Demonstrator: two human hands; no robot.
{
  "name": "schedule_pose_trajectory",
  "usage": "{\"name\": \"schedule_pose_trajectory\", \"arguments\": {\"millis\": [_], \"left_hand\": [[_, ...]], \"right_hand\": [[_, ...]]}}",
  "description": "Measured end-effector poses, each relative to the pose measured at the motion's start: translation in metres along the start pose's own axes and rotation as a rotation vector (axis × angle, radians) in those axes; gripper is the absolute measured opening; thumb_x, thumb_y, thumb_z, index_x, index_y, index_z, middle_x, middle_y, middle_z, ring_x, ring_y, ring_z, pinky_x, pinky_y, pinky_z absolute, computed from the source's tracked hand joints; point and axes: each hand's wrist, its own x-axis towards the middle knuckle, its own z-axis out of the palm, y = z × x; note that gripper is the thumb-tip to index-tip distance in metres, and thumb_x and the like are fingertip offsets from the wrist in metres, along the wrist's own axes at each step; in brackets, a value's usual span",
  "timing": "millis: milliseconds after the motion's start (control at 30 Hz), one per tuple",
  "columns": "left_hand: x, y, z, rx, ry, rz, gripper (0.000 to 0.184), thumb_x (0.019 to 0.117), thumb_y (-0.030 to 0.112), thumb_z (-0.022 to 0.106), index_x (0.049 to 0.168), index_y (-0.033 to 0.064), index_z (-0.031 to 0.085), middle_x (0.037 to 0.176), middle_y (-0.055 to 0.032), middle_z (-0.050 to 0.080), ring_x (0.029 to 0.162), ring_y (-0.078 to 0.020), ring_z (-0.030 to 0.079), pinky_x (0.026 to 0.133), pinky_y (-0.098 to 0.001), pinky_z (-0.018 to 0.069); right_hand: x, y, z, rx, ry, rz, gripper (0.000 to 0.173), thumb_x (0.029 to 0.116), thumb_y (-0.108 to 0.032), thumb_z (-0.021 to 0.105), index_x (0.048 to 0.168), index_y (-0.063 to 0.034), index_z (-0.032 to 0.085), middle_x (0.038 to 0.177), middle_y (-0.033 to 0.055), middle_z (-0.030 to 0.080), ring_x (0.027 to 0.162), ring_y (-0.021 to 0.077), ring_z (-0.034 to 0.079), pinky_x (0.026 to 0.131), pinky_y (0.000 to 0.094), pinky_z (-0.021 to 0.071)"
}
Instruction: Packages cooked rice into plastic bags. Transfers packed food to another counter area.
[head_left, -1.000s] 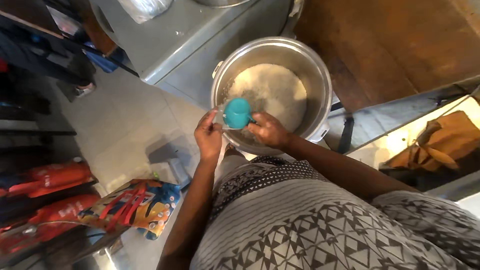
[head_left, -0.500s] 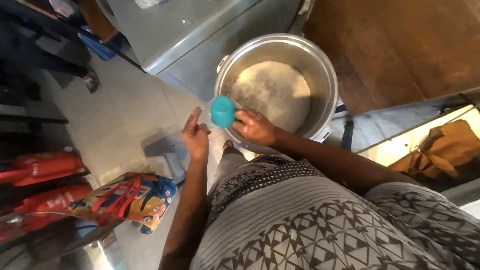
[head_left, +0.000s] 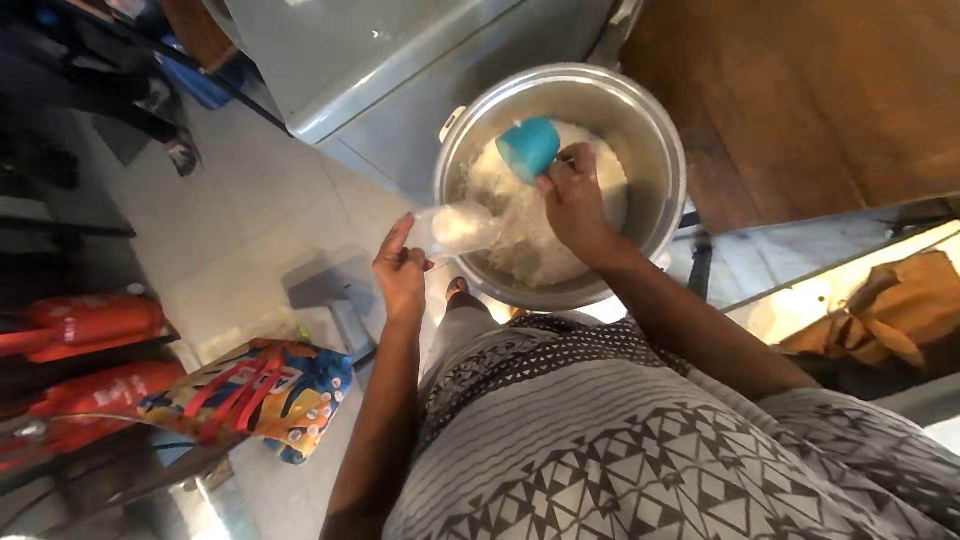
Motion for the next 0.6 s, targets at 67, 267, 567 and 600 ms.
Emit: {"name": "schedule_pose_trajectory", "arguments": {"millis": [67, 267, 567, 600], "left_hand": [[-0.007, 0.003, 0.000, 0.021, -0.033, 0.006, 0.054, 0.0884, -0.017, 0.050, 0.135, 0.0054, 0.064, 0.143, -0.0053, 0.058, 0.063, -0.0057, 0.055, 0.054, -0.0222, 0.0492], [-0.003, 0.004, 0.009, 0.007, -0.030, 0.029, 0.050, 0.0866, -0.015, 0.051, 0.132, 0.0010, 0.064, 0.139, -0.0098, 0.060, 0.065, -0.0066, 0.059, 0.055, -0.0242, 0.0526], [0.003, 0.004, 0.021, 0.014, -0.093, 0.048, 0.050, 0.0862, -0.014, 0.053, 0.131, 0.0034, 0.066, 0.141, -0.0087, 0.060, 0.063, -0.0061, 0.058, 0.054, -0.0242, 0.0521], [0.003, 0.005, 0.024, 0.015, -0.098, 0.044, 0.051, 0.0864, -0.014, 0.053, 0.132, 0.0039, 0.066, 0.140, -0.0086, 0.060, 0.063, -0.0063, 0.058, 0.054, -0.0242, 0.0521]], "right_hand": [[0.004, 0.029, 0.016, -0.043, -0.152, 0.175, 0.033, 0.1073, -0.019, 0.051, 0.111, 0.0111, 0.066, 0.124, 0.0328, 0.058, 0.116, 0.0465, 0.060, 0.098, 0.0556, 0.0523], [0.012, 0.068, 0.066, -0.111, -0.533, 0.418, 0.042, 0.1130, -0.025, 0.037, 0.143, 0.0042, 0.044, 0.126, 0.0321, 0.063, 0.117, 0.0506, 0.063, 0.098, 0.0636, 0.0499], [0.005, -0.001, 0.018, 0.240, -0.415, 0.064, 0.047, 0.0972, -0.033, 0.069, 0.128, 0.0006, 0.062, 0.128, 0.0214, 0.063, 0.109, 0.0332, 0.066, 0.093, 0.0506, 0.0554], [0.007, -0.001, 0.023, 0.154, -0.409, 0.010, 0.041, 0.0980, -0.030, 0.069, 0.124, 0.0008, 0.065, 0.124, 0.0216, 0.065, 0.106, 0.0349, 0.067, 0.092, 0.0525, 0.0555]]}}
